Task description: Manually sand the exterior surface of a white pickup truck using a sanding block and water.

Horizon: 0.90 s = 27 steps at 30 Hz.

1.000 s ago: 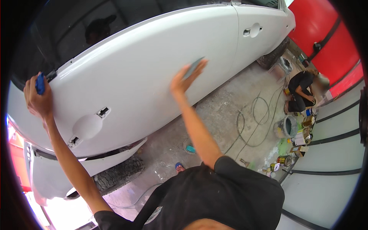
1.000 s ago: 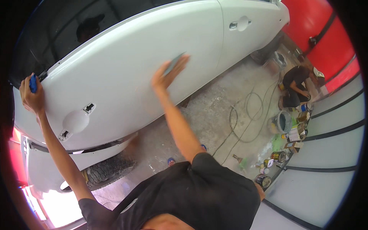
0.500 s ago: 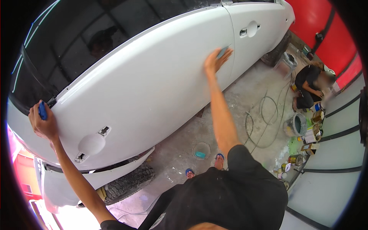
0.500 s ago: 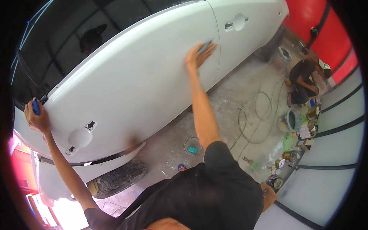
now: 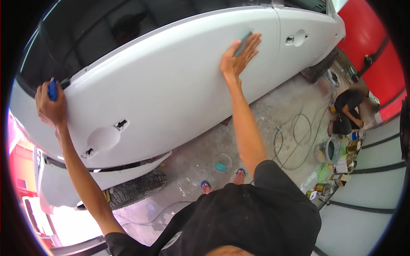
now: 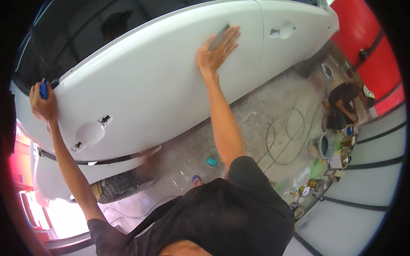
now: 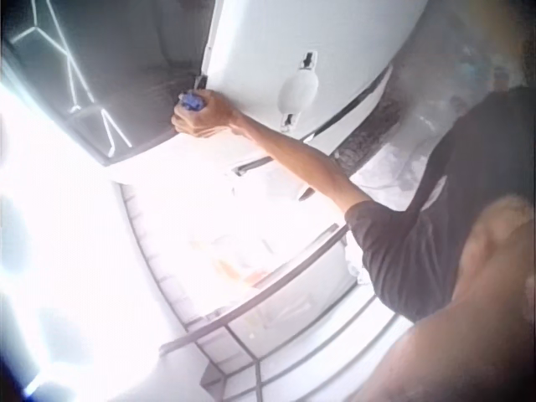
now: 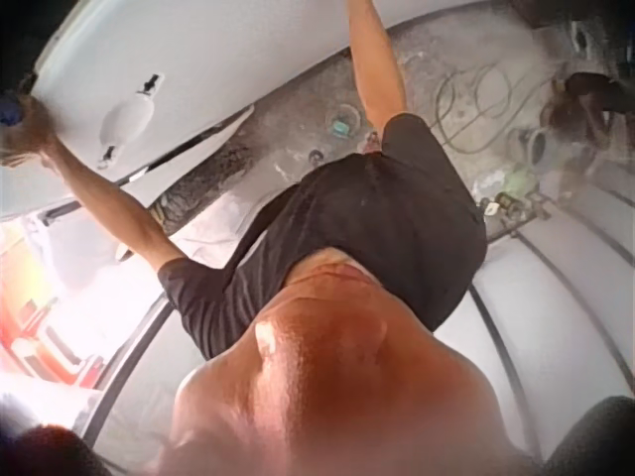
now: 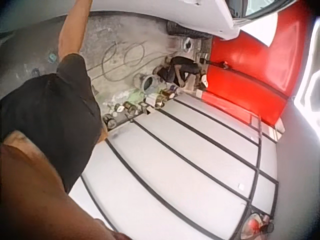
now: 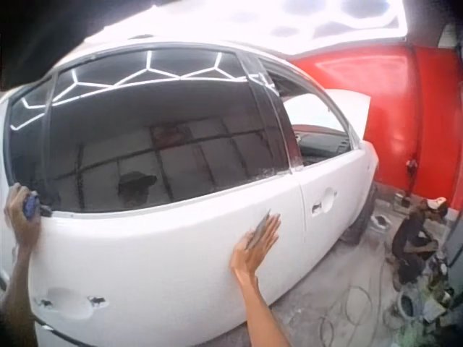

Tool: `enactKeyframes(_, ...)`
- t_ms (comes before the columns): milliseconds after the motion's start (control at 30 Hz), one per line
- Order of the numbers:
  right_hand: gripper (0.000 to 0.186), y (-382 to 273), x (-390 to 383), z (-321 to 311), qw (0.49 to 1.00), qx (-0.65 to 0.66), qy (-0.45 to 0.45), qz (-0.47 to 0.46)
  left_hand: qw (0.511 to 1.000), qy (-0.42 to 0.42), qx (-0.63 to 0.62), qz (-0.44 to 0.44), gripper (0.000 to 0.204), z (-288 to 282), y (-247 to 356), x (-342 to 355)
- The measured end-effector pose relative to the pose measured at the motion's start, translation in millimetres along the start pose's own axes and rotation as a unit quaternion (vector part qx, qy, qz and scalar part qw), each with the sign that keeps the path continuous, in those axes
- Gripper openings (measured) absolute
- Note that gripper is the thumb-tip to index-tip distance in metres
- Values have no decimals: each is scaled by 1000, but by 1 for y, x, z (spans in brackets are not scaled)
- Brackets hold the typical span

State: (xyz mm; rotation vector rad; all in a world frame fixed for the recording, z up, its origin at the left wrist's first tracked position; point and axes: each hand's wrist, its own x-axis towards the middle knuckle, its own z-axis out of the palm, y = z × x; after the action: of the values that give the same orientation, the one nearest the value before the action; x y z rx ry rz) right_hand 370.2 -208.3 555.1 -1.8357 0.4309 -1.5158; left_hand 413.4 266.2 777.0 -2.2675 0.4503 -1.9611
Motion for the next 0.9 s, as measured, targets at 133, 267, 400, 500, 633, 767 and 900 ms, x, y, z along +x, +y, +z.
enactKeyframes(133, 78, -67, -90, 25, 1000, -8, -3, -17, 1000, -19, -19, 12, 17, 5, 13, 8)
enactKeyframes(267, 77, -92, -131, 19, 997, 37, -58, -46, 999, -39, -6, 6, 20, 0, 2, 7)
enactKeyframes(400, 75, -43, -104, 1, 990, 9, -98, -105, 999, -9, -28, -21, 20, 1, 14, 1)
enactKeyframes(500, 74, -67, -127, 22, 999, 31, 9, 7, 1000, -7, -2, -25, 20, -12, 27, 10)
enactKeyframes(633, 81, -143, -193, 44, 971, 62, -153, -172, 998, 5, -33, -47, 21, 7, 51, 10)
enactKeyframes(767, 78, -179, -182, 31, 914, 47, -256, -312, 1000, 7, 0, -20, 21, -9, 19, 4)
enactKeyframes(900, 70, -25, -126, -2, 823, -37, -268, -500, 999, 39, -12, -24, 21, 8, 32, 0)
